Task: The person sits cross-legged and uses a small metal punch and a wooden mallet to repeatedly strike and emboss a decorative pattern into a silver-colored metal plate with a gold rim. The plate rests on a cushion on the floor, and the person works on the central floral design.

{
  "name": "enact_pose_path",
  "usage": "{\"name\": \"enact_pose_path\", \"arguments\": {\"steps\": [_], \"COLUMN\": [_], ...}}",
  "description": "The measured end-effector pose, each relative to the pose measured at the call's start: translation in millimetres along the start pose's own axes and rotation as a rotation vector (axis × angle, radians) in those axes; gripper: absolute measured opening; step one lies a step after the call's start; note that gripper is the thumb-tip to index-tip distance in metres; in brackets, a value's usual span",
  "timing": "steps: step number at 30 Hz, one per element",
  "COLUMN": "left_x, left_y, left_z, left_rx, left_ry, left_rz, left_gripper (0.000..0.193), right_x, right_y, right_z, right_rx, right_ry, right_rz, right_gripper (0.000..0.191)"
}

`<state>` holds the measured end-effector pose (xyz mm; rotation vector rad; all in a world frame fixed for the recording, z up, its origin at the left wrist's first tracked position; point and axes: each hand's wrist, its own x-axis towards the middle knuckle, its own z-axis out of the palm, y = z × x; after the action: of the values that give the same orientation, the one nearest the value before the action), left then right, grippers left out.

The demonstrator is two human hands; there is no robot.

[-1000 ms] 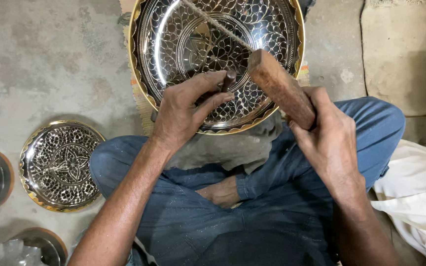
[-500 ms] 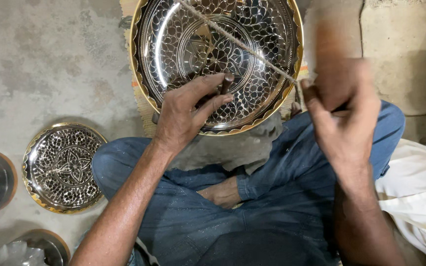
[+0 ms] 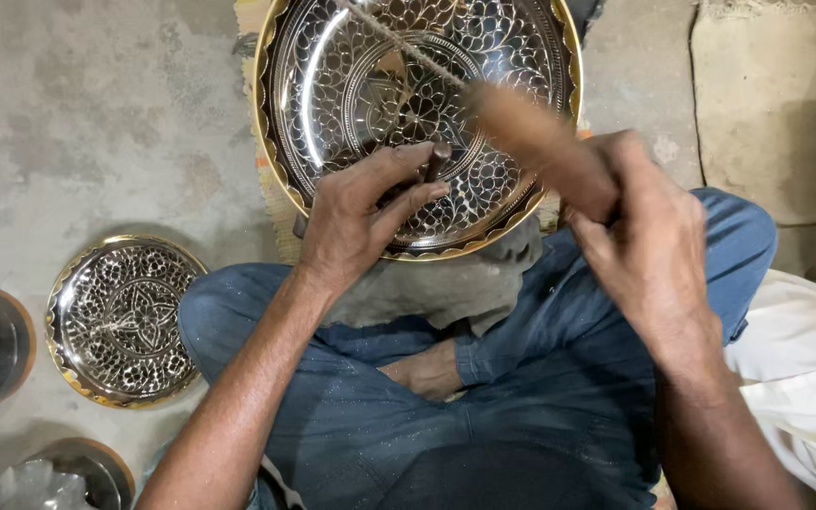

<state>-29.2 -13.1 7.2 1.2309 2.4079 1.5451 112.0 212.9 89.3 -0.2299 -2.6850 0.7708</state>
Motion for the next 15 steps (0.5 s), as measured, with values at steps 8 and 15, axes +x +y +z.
{"name": "enact_pose_path", "arguments": {"steps": [8,15], "left_x": [-1.0,0.2], "left_y": [-2.3,1.4], "left_z": [-0.3,-2.3], "left_rx": [0.051,0.068], "left_ry": [0.017,-0.007], "left_rz": [0.061,0.026], "left_gripper": [0.039,0.037], "right_x": [-5.9,-8.1], "right_y": [4.8,1.2], "right_z": [5.0,3.4], "right_rx": [-0.249,-0.317], "right_ry": [-0.088,-0.108], "right_rz": [-0.043,-0.085], "right_gripper": [0.04,0.041]}}
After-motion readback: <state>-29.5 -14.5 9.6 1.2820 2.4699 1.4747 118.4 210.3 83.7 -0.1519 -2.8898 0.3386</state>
